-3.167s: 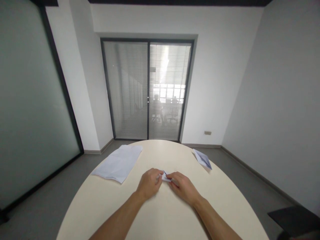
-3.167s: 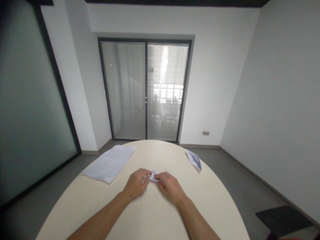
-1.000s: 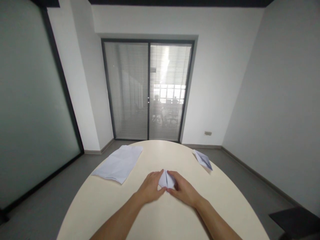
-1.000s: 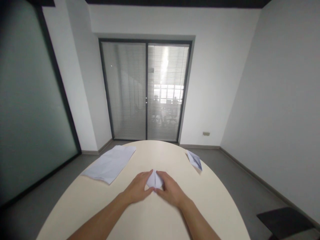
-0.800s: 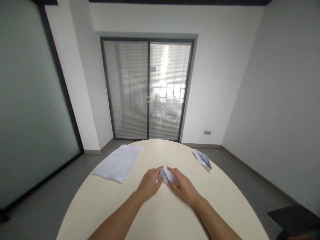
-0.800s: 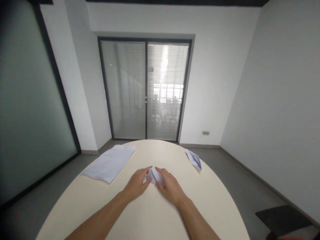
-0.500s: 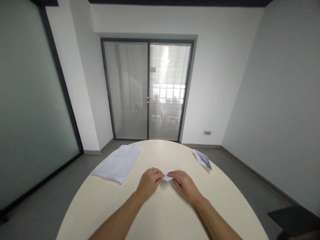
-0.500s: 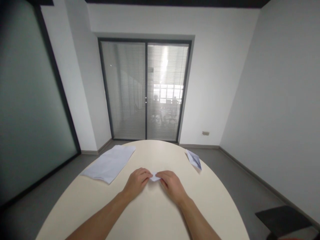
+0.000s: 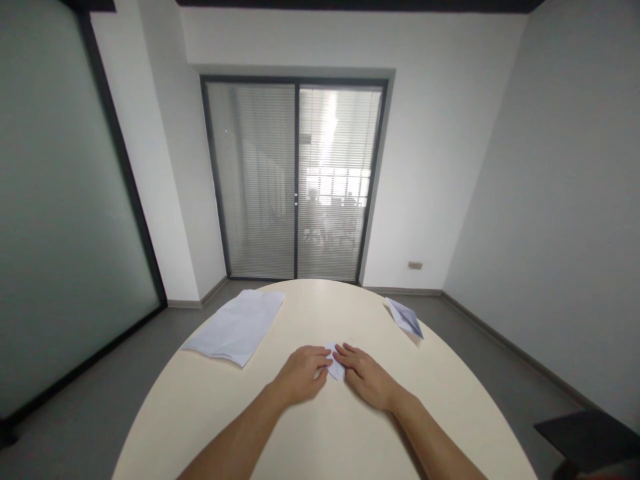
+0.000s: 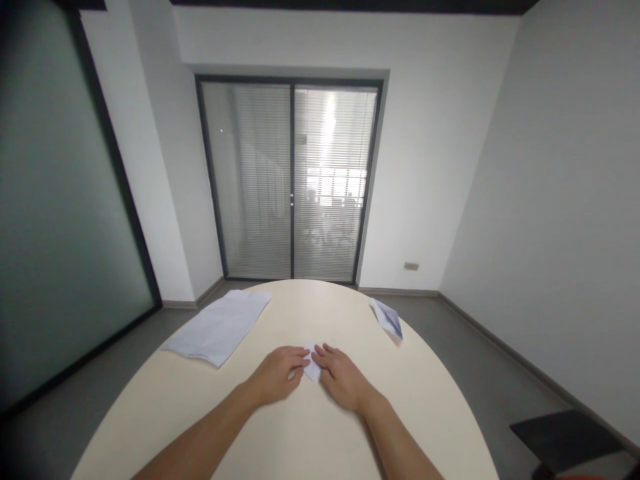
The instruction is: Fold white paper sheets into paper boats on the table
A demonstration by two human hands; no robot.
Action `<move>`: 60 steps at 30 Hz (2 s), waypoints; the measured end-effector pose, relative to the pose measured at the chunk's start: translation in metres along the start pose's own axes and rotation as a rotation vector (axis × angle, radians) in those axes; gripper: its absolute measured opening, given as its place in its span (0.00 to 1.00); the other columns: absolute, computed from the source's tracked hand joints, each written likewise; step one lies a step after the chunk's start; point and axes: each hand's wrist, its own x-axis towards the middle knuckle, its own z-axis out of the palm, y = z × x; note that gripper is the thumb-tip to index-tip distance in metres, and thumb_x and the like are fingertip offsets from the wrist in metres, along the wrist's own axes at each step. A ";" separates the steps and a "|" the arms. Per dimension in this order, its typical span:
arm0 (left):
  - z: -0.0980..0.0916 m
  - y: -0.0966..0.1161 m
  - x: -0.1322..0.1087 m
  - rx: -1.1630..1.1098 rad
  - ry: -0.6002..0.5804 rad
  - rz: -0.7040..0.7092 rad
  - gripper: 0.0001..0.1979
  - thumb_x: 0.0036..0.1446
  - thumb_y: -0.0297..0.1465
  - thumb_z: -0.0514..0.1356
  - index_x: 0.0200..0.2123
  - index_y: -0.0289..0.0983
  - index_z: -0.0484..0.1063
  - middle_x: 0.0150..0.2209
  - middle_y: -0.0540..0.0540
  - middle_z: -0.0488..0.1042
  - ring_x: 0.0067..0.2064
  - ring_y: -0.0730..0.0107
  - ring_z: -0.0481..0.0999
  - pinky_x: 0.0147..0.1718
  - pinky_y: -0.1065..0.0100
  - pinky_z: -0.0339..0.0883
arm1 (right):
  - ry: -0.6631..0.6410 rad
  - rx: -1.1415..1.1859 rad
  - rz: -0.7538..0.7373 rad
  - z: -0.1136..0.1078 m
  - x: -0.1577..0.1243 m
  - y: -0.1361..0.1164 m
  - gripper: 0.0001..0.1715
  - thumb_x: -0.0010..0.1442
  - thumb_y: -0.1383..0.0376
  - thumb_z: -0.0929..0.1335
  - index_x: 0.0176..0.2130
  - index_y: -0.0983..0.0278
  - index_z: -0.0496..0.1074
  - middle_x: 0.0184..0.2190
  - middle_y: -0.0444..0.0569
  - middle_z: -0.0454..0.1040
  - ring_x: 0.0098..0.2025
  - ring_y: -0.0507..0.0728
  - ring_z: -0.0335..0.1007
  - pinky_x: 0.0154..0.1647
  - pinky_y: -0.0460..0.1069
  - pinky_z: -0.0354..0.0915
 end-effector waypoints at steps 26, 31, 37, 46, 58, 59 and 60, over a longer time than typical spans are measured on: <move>-0.006 0.006 -0.002 -0.043 -0.088 -0.065 0.16 0.55 0.35 0.64 0.47 0.40 0.69 0.58 0.43 0.70 0.62 0.52 0.63 0.61 0.50 0.54 | -0.008 0.049 0.084 -0.010 -0.006 -0.010 0.34 0.56 0.53 0.69 0.60 0.60 0.67 0.64 0.57 0.62 0.67 0.69 0.53 0.66 0.67 0.49; -0.005 0.003 -0.003 -0.027 -0.114 -0.048 0.26 0.56 0.37 0.62 0.58 0.40 0.65 0.61 0.42 0.67 0.63 0.52 0.62 0.62 0.49 0.54 | -0.014 0.032 0.077 -0.010 -0.006 -0.009 0.37 0.57 0.50 0.69 0.62 0.60 0.65 0.64 0.57 0.61 0.67 0.69 0.53 0.66 0.67 0.50; -0.003 0.001 -0.002 -0.005 -0.093 -0.036 0.28 0.56 0.38 0.63 0.59 0.40 0.66 0.61 0.41 0.67 0.63 0.53 0.63 0.62 0.49 0.54 | -0.071 0.032 0.070 -0.008 -0.006 -0.007 0.44 0.58 0.44 0.67 0.66 0.57 0.56 0.67 0.56 0.54 0.69 0.71 0.45 0.67 0.69 0.46; -0.003 0.004 0.000 0.036 -0.066 -0.040 0.24 0.59 0.39 0.62 0.57 0.40 0.67 0.59 0.44 0.70 0.60 0.55 0.66 0.61 0.52 0.57 | -0.098 -0.001 0.088 -0.011 -0.006 -0.011 0.46 0.57 0.43 0.66 0.67 0.58 0.55 0.68 0.55 0.53 0.69 0.71 0.45 0.67 0.69 0.46; -0.010 0.009 -0.001 0.000 -0.030 -0.004 0.24 0.56 0.36 0.63 0.56 0.41 0.68 0.57 0.43 0.72 0.58 0.54 0.68 0.60 0.53 0.59 | 0.041 0.098 -0.011 -0.024 -0.004 -0.029 0.32 0.63 0.47 0.64 0.61 0.58 0.67 0.60 0.53 0.69 0.63 0.64 0.62 0.63 0.59 0.58; -0.010 0.009 -0.001 -0.007 -0.021 -0.005 0.23 0.57 0.36 0.62 0.56 0.40 0.68 0.56 0.44 0.72 0.57 0.55 0.69 0.59 0.54 0.60 | 0.053 0.118 -0.005 -0.025 -0.003 -0.032 0.30 0.64 0.48 0.63 0.60 0.57 0.68 0.59 0.52 0.70 0.61 0.63 0.65 0.62 0.58 0.60; -0.009 0.008 0.000 -0.014 -0.016 -0.013 0.22 0.58 0.34 0.61 0.56 0.40 0.68 0.54 0.44 0.73 0.56 0.57 0.70 0.57 0.55 0.62 | 0.063 0.139 0.003 -0.026 -0.002 -0.033 0.28 0.65 0.49 0.62 0.59 0.56 0.69 0.57 0.50 0.72 0.59 0.62 0.67 0.61 0.57 0.62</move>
